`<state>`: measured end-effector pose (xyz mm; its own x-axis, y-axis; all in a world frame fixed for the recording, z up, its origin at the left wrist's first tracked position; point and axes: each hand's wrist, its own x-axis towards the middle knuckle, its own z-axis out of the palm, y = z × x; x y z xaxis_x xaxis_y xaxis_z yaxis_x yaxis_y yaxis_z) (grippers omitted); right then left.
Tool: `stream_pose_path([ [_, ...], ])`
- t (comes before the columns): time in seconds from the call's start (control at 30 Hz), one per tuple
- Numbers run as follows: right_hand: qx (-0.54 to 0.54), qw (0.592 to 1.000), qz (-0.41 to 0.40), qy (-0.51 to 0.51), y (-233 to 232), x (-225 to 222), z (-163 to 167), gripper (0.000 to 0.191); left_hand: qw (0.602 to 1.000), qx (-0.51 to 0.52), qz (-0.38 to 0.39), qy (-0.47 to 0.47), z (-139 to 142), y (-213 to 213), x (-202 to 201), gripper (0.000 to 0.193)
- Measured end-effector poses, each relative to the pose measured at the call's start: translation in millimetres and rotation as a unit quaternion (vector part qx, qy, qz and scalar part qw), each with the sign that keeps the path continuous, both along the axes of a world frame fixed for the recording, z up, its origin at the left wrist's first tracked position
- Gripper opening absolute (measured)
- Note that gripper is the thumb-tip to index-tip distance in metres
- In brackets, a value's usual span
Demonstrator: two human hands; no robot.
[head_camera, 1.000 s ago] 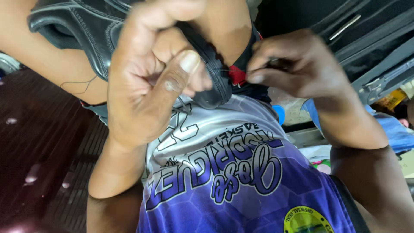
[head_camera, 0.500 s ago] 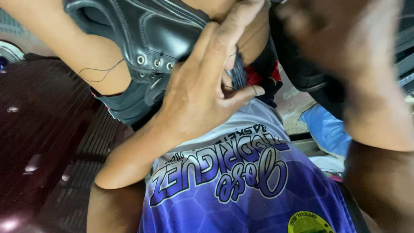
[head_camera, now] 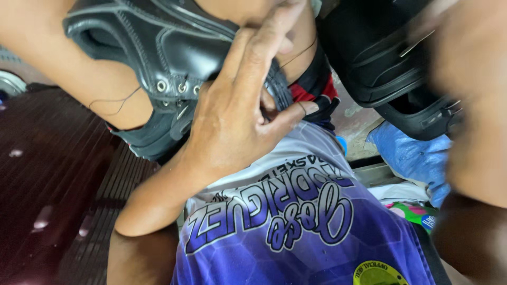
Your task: The person holds a black shoe on their lap and uses a needle and thread to stitch the upper part of the shoe. They repeatedly push the needle through the leather and pull the thread to secure the seam.
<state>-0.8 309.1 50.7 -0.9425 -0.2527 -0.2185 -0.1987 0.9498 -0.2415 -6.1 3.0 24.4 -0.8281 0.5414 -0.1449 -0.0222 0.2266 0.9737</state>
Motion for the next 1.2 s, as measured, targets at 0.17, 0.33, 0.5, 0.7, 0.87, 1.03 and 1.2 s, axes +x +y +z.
stream_pose_path([
  [0.17, -0.243, 0.968, 0.013, -0.055, -48, 44, -28, 0.04, 1.0, -0.008, -0.003, -0.003, 7, 7, -5, 0.09],
  [0.33, -0.444, 0.882, -0.062, -0.144, -66, 46, -36, 0.024, 0.997, 0.023, 0.002, 0.076, 24, -8, -16, 0.052],
  [0.5, -0.587, 0.745, -0.252, -0.19, -65, 18, -13, 0.04, 0.947, -0.151, 0.241, 0.151, 14, -67, -1, 0.009],
  [0.7, -0.53, 0.817, -0.116, -0.194, -80, 18, -28, 0.067, 0.967, -0.222, 0.052, 0.112, -22, -90, -2, 0.013],
  [0.87, -0.465, 0.87, -0.091, -0.139, -93, 28, -42, 0.066, 0.984, -0.141, 0.086, 0.069, -29, -80, -10, 0.009],
  [1.03, -0.472, 0.857, -0.112, -0.173, -94, 25, -43, 0.061, 0.989, -0.072, 0.079, 0.106, -55, -107, 4, 0.056],
  [1.2, -0.495, 0.844, -0.098, -0.182, -98, 23, -47, 0.057, 0.943, -0.085, 0.314, 0.072, -80, -177, 37, 0.049],
])
